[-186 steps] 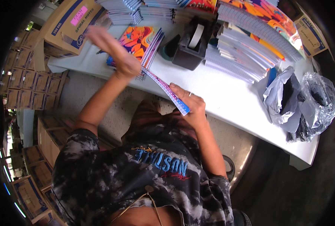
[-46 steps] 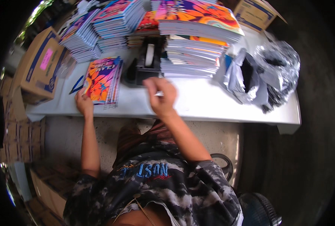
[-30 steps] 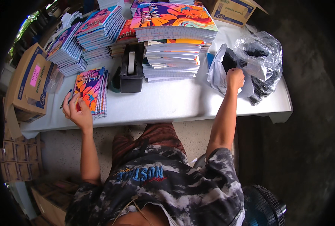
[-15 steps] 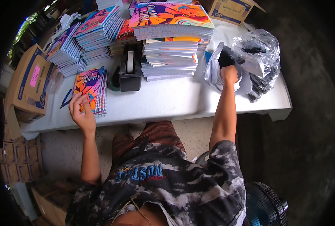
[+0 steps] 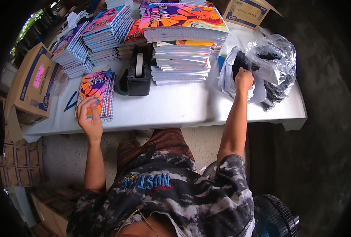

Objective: The person repeatedly picks up spiral-bound notebooks from a table, flips them over, and places them onto a growing stack. The person handles the notebooks one at a time, using both hands to align and stack them. The task continues throughout the clip with no visible final destination for the stack.

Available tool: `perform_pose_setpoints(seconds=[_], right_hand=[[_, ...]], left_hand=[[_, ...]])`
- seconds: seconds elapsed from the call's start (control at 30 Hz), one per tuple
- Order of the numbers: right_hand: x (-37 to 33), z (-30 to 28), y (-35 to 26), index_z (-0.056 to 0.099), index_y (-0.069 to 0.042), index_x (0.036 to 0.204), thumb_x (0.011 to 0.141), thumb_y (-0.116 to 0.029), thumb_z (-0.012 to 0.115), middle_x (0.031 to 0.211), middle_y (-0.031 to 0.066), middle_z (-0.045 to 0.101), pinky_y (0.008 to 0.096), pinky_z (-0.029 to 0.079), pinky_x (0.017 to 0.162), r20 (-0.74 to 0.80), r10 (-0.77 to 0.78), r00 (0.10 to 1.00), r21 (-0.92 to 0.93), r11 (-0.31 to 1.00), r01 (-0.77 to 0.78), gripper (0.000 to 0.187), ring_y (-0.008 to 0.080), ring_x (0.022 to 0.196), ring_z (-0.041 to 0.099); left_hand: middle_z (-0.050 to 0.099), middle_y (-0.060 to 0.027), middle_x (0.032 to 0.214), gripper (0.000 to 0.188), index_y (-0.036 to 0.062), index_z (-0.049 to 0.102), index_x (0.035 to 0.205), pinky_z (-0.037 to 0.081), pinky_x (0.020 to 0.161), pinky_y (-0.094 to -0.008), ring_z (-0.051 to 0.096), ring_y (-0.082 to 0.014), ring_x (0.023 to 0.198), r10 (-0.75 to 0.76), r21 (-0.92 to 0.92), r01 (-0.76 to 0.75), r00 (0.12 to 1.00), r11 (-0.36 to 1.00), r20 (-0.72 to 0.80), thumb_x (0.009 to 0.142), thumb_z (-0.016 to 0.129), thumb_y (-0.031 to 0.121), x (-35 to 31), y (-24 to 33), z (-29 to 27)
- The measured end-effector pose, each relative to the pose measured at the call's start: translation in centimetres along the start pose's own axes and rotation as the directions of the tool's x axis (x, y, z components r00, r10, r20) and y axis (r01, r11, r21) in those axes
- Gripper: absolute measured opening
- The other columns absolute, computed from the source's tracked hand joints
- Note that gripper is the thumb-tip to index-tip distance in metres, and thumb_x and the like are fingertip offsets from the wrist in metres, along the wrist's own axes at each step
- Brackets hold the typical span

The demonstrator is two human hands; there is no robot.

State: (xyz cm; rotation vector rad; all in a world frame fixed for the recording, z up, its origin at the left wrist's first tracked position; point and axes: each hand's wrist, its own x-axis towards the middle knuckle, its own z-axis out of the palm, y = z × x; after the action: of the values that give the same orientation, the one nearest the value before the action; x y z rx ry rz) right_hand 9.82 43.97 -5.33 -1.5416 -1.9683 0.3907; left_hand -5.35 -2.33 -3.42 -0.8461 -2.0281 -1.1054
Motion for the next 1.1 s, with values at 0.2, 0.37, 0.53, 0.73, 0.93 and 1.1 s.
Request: perform_pose_setpoints(seconds=[0.2, 0.37, 0.53, 0.73, 0.93, 1.1], right_hand=[[1.4, 0.4, 0.2, 0.061, 0.001, 0.089, 0.087, -0.027, 0.045, 0.087, 0.0187, 0.062, 0.0422, 0.048, 0.069, -0.324, -0.119, 0.938, 0.043, 0.989, 0.14, 0.032, 0.0358, 0.079, 0.06], [-0.3, -1.6, -1.6, 0.048, -0.003, 0.099, 0.09, -0.025, 0.042, 0.063, 0.003, 0.047, 0.0215, 0.033, 0.038, 0.033, 0.17, 0.985, 0.988, 0.144, -0.058, 0.025, 0.009, 0.047, 0.041], [-14.2, -5.8, -8.7, 0.039, -0.003, 0.11, 0.094, -0.023, 0.037, 0.066, 0.0024, 0.043, 0.0181, 0.028, 0.037, 0.03, -0.06, 0.998, 0.999, -0.01, -0.031, 0.026, 0.0068, 0.046, 0.035], [-25.9, -8.3, -10.8, 0.051, -0.003, 0.105, 0.089, -0.014, 0.047, 0.06, 0.0002, 0.046, 0.0219, 0.036, 0.047, 0.381, -0.648, 0.659, 0.91, 0.388, -0.145, 0.02, 0.0066, 0.055, 0.042], [-22.0, -11.6, -13.2, 0.06, -0.004, 0.096, 0.081, -0.012, 0.058, 0.072, 0.0116, 0.061, 0.0281, 0.043, 0.056, 0.304, -0.864, 0.402, 0.857, 0.433, 0.28, 0.017, 0.0147, 0.059, 0.052], [-12.0, -8.7, -19.0, 0.05, -0.016, 0.119, 0.073, -0.018, 0.064, 0.118, 0.0065, 0.053, 0.0387, 0.034, 0.091, -0.342, -0.894, 0.29, -0.16, 0.36, 0.919, 0.048, 0.0261, 0.114, 0.045]], left_hand=[[0.059, -0.0114, 0.09, 0.01, -0.0028, 0.058, 0.086, 0.042, 0.08, -0.0316, 0.056, -0.0228, 0.087, -0.01, -0.021, 0.011, 1.0, 1.0, 0.028, 0.078, 0.051, -0.003, 0.2, 0.5, -0.1], [0.06, -0.0111, 0.087, 0.013, -0.0003, 0.058, 0.09, 0.043, 0.077, -0.0331, 0.057, -0.0249, 0.083, -0.09, -0.192, 0.098, 0.995, 0.976, 0.051, 0.077, 0.055, -0.001, -0.1, 1.5, 0.4], [0.059, -0.0135, 0.088, 0.016, -0.0032, 0.054, 0.092, 0.044, 0.077, -0.0316, 0.056, -0.0235, 0.085, 0.192, -0.333, -0.126, 0.966, 0.934, 0.172, 0.077, 0.053, -0.003, 0.2, 4.9, -0.6], [0.053, -0.0111, 0.11, 0.041, 0.019, 0.056, 0.104, 0.02, 0.098, -0.0487, 0.049, -0.0356, 0.106, 0.505, -0.069, -0.503, 0.838, 0.862, 0.206, 0.067, 0.063, 0.004, -0.7, 9.3, -0.7], [0.059, -0.0095, 0.091, 0.033, 0.0083, 0.05, 0.114, 0.045, 0.077, -0.0325, 0.06, -0.02, 0.083, -0.018, -0.444, 0.21, 0.917, 0.871, 0.398, 0.083, 0.056, 0.013, -2.2, 8.3, -1.4], [0.054, -0.005, 0.064, 0.017, -0.0002, 0.057, 0.088, 0.04, 0.054, -0.0218, 0.051, -0.009, 0.057, -0.077, -0.522, 0.393, 0.847, 0.757, 0.526, 0.086, 0.053, 0.017, -1.1, 9.3, -1.6]])
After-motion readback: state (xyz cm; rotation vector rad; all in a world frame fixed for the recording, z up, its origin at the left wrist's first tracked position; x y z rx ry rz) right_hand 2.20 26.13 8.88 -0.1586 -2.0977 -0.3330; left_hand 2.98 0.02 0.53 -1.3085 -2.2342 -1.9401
